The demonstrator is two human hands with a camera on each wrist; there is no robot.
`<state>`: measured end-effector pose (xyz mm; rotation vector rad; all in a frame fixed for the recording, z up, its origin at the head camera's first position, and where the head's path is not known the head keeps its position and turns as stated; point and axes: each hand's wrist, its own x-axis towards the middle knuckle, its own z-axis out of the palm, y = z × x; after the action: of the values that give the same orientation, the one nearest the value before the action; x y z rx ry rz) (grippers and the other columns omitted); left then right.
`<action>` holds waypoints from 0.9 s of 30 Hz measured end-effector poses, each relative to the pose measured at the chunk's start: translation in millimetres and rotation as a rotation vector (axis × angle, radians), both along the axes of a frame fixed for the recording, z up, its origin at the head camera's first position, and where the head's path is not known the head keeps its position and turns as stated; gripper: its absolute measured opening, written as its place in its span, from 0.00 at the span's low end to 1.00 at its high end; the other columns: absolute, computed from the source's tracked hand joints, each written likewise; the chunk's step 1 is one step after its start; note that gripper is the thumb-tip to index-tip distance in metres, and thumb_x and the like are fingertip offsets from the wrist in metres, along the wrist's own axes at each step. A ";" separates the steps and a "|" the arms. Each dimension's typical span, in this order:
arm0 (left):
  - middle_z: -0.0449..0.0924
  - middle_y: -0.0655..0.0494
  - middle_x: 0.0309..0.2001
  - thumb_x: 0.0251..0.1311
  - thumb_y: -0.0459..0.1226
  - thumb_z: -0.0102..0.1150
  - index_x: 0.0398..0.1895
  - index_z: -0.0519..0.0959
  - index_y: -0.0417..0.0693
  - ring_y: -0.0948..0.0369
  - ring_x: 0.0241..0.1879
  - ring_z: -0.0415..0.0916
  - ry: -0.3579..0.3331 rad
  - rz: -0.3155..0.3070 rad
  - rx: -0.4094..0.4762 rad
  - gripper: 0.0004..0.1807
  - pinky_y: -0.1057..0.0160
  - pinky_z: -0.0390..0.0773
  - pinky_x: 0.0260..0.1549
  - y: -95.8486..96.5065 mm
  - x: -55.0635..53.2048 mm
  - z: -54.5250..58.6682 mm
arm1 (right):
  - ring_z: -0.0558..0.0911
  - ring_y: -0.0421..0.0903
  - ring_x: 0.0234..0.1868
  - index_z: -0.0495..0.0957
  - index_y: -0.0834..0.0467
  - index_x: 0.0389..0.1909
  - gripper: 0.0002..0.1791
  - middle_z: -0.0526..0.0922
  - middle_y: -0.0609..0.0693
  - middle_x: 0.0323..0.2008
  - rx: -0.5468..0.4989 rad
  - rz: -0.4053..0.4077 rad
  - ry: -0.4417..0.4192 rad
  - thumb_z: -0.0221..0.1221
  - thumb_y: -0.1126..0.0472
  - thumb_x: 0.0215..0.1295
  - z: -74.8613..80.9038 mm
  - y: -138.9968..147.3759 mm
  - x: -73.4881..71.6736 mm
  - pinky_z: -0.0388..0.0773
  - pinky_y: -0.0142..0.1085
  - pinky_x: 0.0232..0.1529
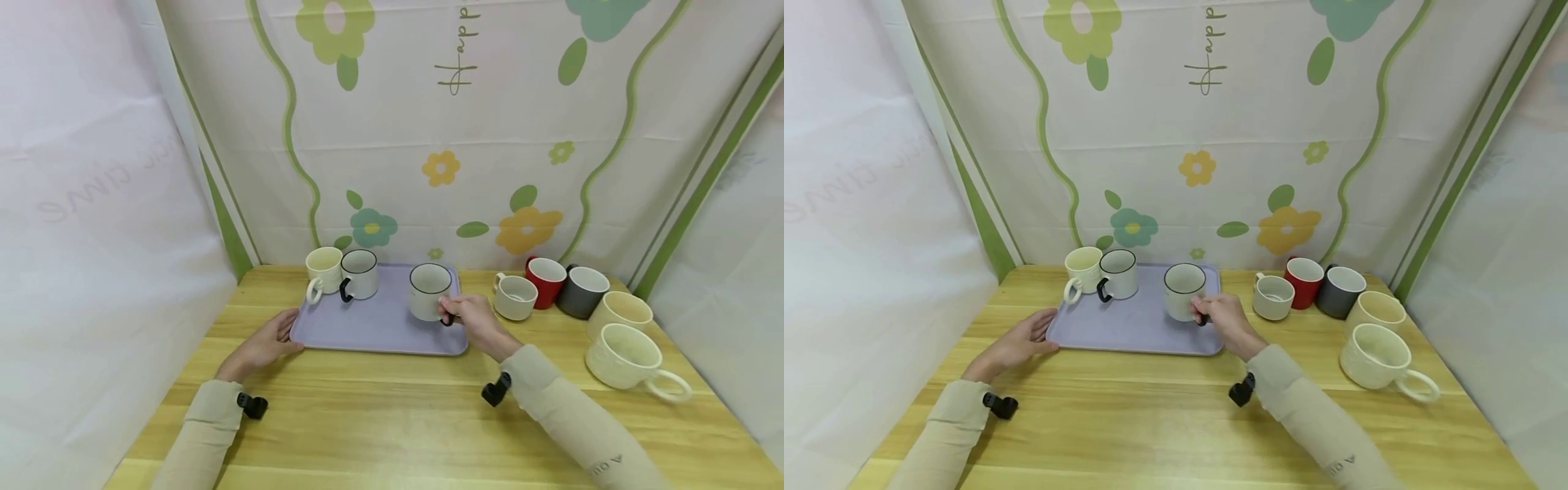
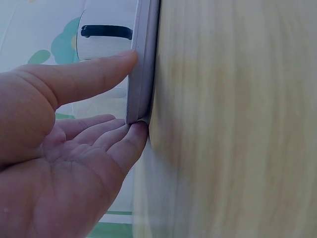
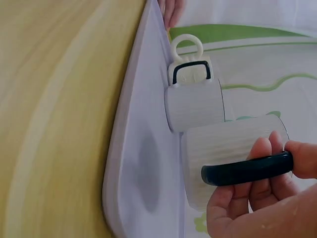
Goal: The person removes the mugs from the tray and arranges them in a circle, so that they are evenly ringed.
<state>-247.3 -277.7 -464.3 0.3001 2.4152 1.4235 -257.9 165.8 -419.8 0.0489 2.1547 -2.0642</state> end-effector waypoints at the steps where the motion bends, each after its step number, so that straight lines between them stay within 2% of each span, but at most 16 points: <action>1: 0.35 0.31 0.85 0.73 0.30 0.61 0.85 0.39 0.33 0.33 0.84 0.38 0.001 0.000 0.001 0.49 0.36 0.48 0.83 -0.3 0.5 0.4 | 0.81 0.38 0.30 0.85 0.75 0.45 0.14 0.85 0.44 0.26 0.001 0.010 0.009 0.60 0.64 0.77 1.9 6.4 5.8 0.82 0.27 0.40; 4: 0.35 0.31 0.85 0.73 0.30 0.61 0.85 0.39 0.32 0.34 0.84 0.38 0.003 -0.003 -0.006 0.49 0.37 0.48 0.83 -0.7 1.4 1.3 | 0.81 0.37 0.31 0.83 0.77 0.48 0.16 0.86 0.43 0.28 0.011 0.059 0.039 0.58 0.64 0.79 8.0 28.3 25.9 0.83 0.26 0.41; 8: 0.35 0.31 0.85 0.74 0.31 0.61 0.85 0.38 0.33 0.34 0.84 0.38 0.001 -0.005 -0.020 0.49 0.37 0.49 0.83 -0.6 1.1 1.7 | 0.81 0.37 0.34 0.85 0.71 0.44 0.14 0.85 0.42 0.30 0.030 0.097 0.065 0.57 0.63 0.80 17.5 59.1 54.7 0.82 0.26 0.44; 14: 0.35 0.31 0.85 0.74 0.30 0.61 0.85 0.39 0.33 0.34 0.84 0.39 0.009 -0.006 -0.020 0.49 0.36 0.49 0.83 -0.2 -0.4 0.9 | 0.82 0.36 0.34 0.88 0.62 0.38 0.13 0.86 0.42 0.30 0.019 0.078 0.077 0.57 0.63 0.80 25.2 105.2 93.8 0.84 0.26 0.43; 22: 0.37 0.30 0.85 0.72 0.30 0.63 0.85 0.40 0.33 0.34 0.84 0.40 0.004 0.002 -0.014 0.50 0.37 0.51 0.82 -0.1 -1.0 -0.5 | 0.84 0.37 0.37 0.89 0.65 0.42 0.15 0.88 0.44 0.32 0.039 0.029 0.066 0.54 0.64 0.82 18.9 164.1 135.5 0.84 0.25 0.43; 27: 0.37 0.30 0.85 0.72 0.30 0.63 0.85 0.41 0.33 0.34 0.84 0.40 0.008 0.004 -0.011 0.50 0.37 0.51 0.82 -1.1 -0.4 -0.6 | 0.84 0.36 0.38 0.88 0.68 0.43 0.17 0.87 0.44 0.33 0.076 -0.012 0.047 0.52 0.64 0.83 7.0 188.8 157.9 0.83 0.24 0.43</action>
<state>-247.6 -278.8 -464.9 0.2998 2.4310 1.4123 -100.0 354.6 -412.7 0.0218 2.2657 -2.0083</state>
